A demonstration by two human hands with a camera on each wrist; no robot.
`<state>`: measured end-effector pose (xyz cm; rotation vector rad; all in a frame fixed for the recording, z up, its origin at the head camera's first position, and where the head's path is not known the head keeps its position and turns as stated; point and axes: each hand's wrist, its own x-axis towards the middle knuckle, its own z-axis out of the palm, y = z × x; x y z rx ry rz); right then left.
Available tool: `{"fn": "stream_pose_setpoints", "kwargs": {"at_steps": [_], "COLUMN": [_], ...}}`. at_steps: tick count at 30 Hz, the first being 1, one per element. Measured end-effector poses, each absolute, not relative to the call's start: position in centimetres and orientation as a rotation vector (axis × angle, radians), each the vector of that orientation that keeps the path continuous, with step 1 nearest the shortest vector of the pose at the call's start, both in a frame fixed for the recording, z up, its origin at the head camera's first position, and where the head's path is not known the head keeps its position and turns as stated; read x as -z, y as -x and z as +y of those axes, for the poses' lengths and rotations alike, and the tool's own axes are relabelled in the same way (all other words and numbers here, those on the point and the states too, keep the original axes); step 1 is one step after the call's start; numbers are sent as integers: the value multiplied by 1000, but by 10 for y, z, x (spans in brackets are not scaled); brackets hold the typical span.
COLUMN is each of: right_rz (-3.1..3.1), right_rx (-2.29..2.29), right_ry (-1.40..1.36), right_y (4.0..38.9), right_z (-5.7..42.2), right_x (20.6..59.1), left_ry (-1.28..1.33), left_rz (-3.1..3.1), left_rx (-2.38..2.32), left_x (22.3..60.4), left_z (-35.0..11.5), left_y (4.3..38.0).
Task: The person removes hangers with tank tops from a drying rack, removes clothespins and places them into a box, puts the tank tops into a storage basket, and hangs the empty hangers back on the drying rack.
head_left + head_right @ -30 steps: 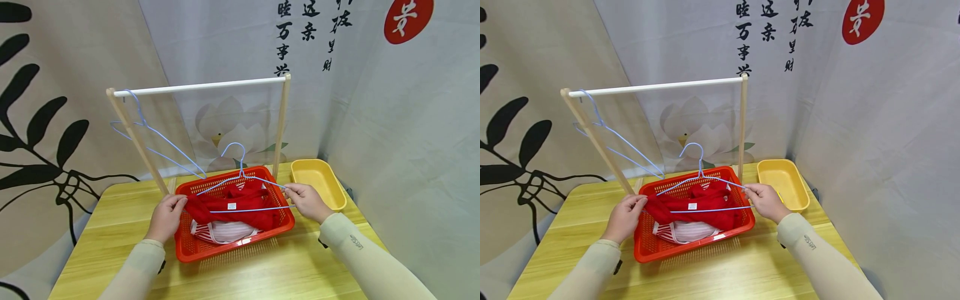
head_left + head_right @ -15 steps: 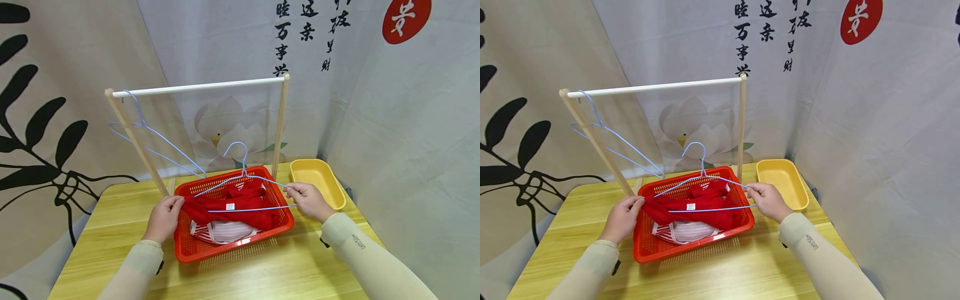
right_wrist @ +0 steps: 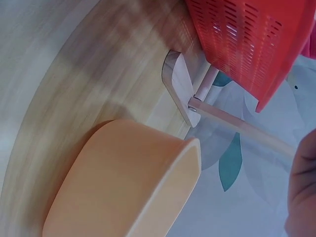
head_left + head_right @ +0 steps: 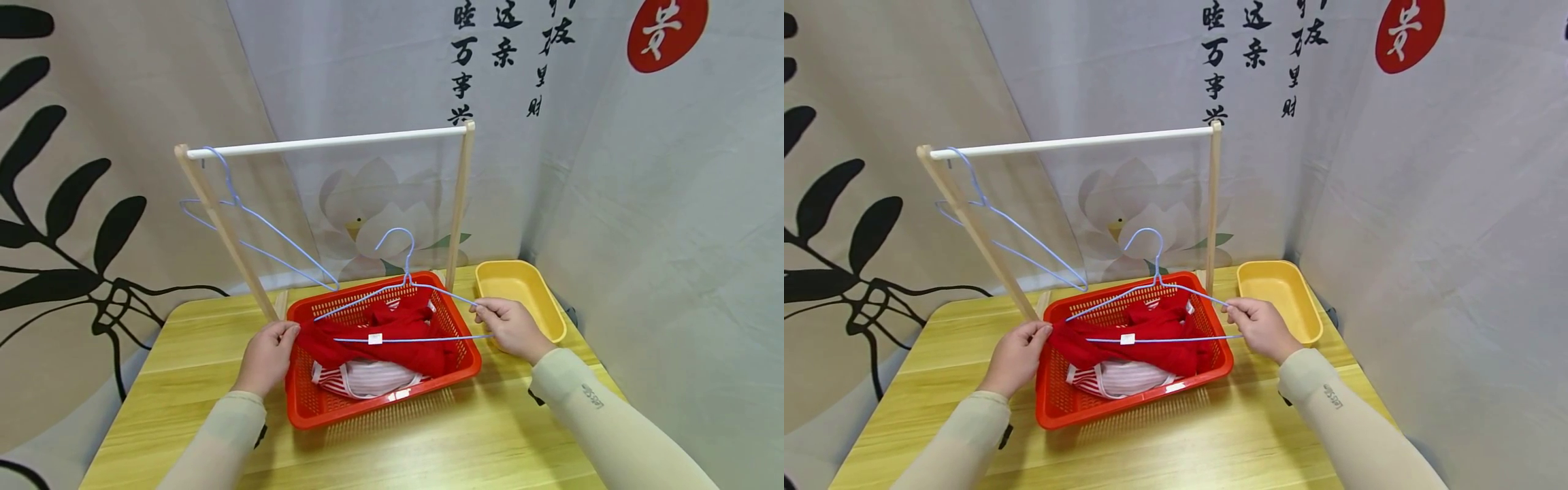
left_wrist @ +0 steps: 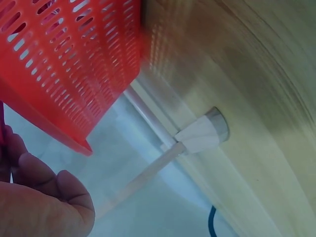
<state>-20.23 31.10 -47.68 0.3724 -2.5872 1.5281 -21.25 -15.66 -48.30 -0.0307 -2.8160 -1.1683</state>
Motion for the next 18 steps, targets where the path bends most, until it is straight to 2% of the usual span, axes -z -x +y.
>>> {"fn": "stream_pose_setpoints", "kwargs": {"at_steps": [18], "right_rz": [-2569], "right_rx": [-1496], "right_ry": [-332], "right_y": [203], "right_z": [324], "right_x": [477], "left_ry": [50], "left_rz": [-2890], "left_rx": [1067], "left_x": [488], "left_z": [-159], "left_y": [215]}}
